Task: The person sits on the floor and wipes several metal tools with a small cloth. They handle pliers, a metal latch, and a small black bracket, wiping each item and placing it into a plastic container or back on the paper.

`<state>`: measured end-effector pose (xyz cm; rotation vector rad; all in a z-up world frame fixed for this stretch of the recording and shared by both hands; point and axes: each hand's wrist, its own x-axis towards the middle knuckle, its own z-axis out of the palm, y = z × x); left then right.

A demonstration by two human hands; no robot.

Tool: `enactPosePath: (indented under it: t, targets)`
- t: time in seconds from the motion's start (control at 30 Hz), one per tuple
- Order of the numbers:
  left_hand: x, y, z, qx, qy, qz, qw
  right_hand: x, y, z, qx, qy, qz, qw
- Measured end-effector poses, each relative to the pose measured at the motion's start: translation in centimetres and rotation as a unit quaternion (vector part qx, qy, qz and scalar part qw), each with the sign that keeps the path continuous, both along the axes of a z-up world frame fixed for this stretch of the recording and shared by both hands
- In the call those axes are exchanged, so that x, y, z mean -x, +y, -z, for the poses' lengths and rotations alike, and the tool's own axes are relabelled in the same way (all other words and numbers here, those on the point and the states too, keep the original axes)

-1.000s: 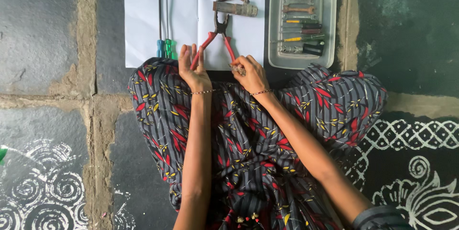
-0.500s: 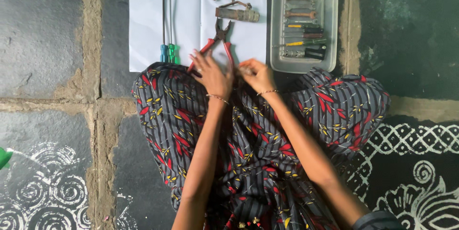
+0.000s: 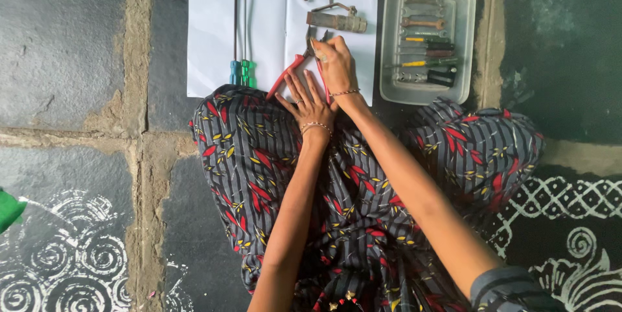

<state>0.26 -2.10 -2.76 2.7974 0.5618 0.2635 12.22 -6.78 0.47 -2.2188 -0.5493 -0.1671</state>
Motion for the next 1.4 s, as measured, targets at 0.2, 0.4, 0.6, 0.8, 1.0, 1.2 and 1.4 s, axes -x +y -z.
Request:
enactPosePath:
  t: [0.2,0.4,0.6,0.8,1.0,1.2,1.4]
  targets:
    - [-0.3,-0.3,0.2,0.05,0.06,-0.008,0.997,-4.2,-0.2,0.5,0.046,-0.041,0.035,0.997]
    - [-0.8,0.1,-0.5,0.055,0.093,-0.006,0.994,-4.6,2.5,2.5,0.062,-0.056,0.037,0.996]
    - [-0.8,-0.3,0.2,0.06,0.1,-0.009,0.993,-5.2,-0.3,1.3,0.081,-0.022,-0.078,0.993]
    - [-1.0,0.2,0.1,0.068,0.096,-0.006,0.993,-5.6,-0.2,-0.9,0.11,-0.014,-0.129,0.985]
    - [-0.7,-0.2,0.1,0.061,0.081,-0.005,0.995,-6.5,-0.3,-1.6,0.247,-0.093,-0.153,0.952]
    - [-0.4,0.0,-0.2,0.049,0.047,0.0,0.998,-7.5,-0.1,-0.3,0.396,-0.317,-0.164,0.846]
    - [0.0,0.0,0.0,0.047,0.046,-0.005,0.998,-6.9,-0.8,0.5,0.31,-0.117,-0.119,0.936]
